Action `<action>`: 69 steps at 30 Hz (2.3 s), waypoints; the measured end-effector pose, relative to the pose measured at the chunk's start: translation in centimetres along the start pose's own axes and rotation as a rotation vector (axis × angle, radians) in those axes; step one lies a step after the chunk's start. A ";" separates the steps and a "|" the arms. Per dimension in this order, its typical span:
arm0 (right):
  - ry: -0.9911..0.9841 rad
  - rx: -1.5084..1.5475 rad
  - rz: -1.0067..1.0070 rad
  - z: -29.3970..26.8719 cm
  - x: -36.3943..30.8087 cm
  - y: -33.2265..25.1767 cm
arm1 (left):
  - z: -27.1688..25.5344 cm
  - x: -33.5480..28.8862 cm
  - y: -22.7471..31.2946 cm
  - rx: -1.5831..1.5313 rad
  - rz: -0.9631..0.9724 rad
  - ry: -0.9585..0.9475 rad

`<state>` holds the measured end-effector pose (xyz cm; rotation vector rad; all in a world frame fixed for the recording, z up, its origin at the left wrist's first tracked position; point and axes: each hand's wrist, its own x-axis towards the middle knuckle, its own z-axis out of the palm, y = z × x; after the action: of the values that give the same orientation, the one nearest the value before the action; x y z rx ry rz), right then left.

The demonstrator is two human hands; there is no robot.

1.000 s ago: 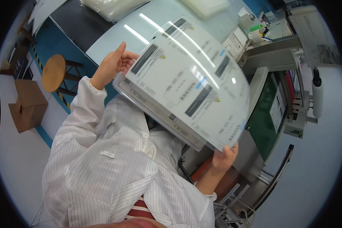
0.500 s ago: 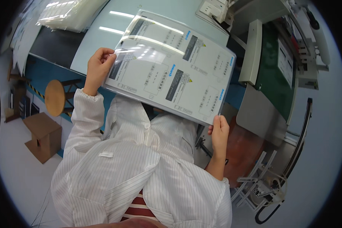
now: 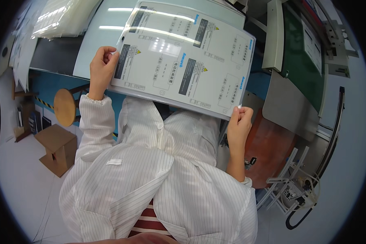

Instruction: Inspecting and sorting technical sheets at a manufacturing workstation.

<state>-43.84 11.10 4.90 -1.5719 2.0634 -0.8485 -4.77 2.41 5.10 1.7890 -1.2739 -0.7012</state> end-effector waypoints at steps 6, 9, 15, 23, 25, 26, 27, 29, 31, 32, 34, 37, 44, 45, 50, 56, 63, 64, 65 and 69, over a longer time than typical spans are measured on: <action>-0.023 -0.245 0.133 -1.5 0.8 -2.6 | 0.2 0.1 -0.8 0.080 0.101 0.063; 0.014 -0.032 0.138 -2.9 3.1 0.8 | 0.5 0.0 -1.0 0.049 0.085 0.035; 0.220 0.620 0.318 -8.7 10.1 5.7 | 1.2 0.4 -2.0 0.146 0.164 0.034; 0.482 1.339 0.475 -12.3 18.9 12.6 | 1.8 0.3 -2.4 0.318 0.229 0.093; 0.542 1.542 0.516 -12.8 20.6 13.5 | 1.8 0.3 -2.5 0.318 0.237 0.102; 0.545 1.548 0.502 -13.1 21.5 14.0 | 1.9 0.3 -2.5 0.320 0.242 0.101; 0.589 1.586 0.506 -13.5 22.3 14.5 | 2.0 0.4 -2.4 0.322 0.246 0.101; 0.628 1.630 0.507 -14.1 23.8 16.3 | 2.2 0.3 -1.9 0.322 0.250 0.108; 0.564 1.712 0.469 -14.9 25.2 17.6 | 2.2 0.3 -1.6 0.323 0.247 0.121; 0.556 1.716 0.460 -15.4 25.7 18.2 | 2.2 0.4 -1.7 0.334 0.249 0.113; 0.636 1.672 0.536 -15.6 26.5 18.0 | 2.1 0.3 -1.6 0.351 0.239 0.128; 0.640 1.664 0.600 -16.4 26.7 18.1 | 2.3 0.2 -1.3 0.360 0.240 0.140; 0.704 1.631 0.810 -17.4 27.3 24.1 | 2.1 0.1 -0.6 0.359 0.221 0.129; 0.685 1.625 0.805 -17.1 27.4 25.2 | 2.1 0.2 -0.7 0.350 0.239 0.128; 0.714 1.321 0.566 -16.3 27.0 26.6 | 2.3 0.5 -0.2 0.327 0.224 0.144; 0.812 0.853 0.274 -14.7 25.6 16.9 | 1.6 -0.1 -0.4 0.344 0.278 0.181; 0.431 0.794 -0.308 -16.5 19.3 -0.4 | 1.6 0.0 -0.8 0.321 0.251 0.220; 0.360 0.840 -0.357 -17.1 17.1 -3.3 | 1.9 0.4 -0.8 0.281 0.285 0.231; 0.317 0.879 -0.426 -17.5 16.3 -4.0 | 1.8 0.3 -0.8 0.258 0.312 0.258; 0.181 1.201 -0.508 -17.7 13.8 -5.5 | 1.9 0.0 -0.9 0.227 0.283 0.298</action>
<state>-55.28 0.74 22.14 -1.2497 0.7794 -1.9486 -5.81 1.98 3.36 1.7614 -1.4031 -0.1295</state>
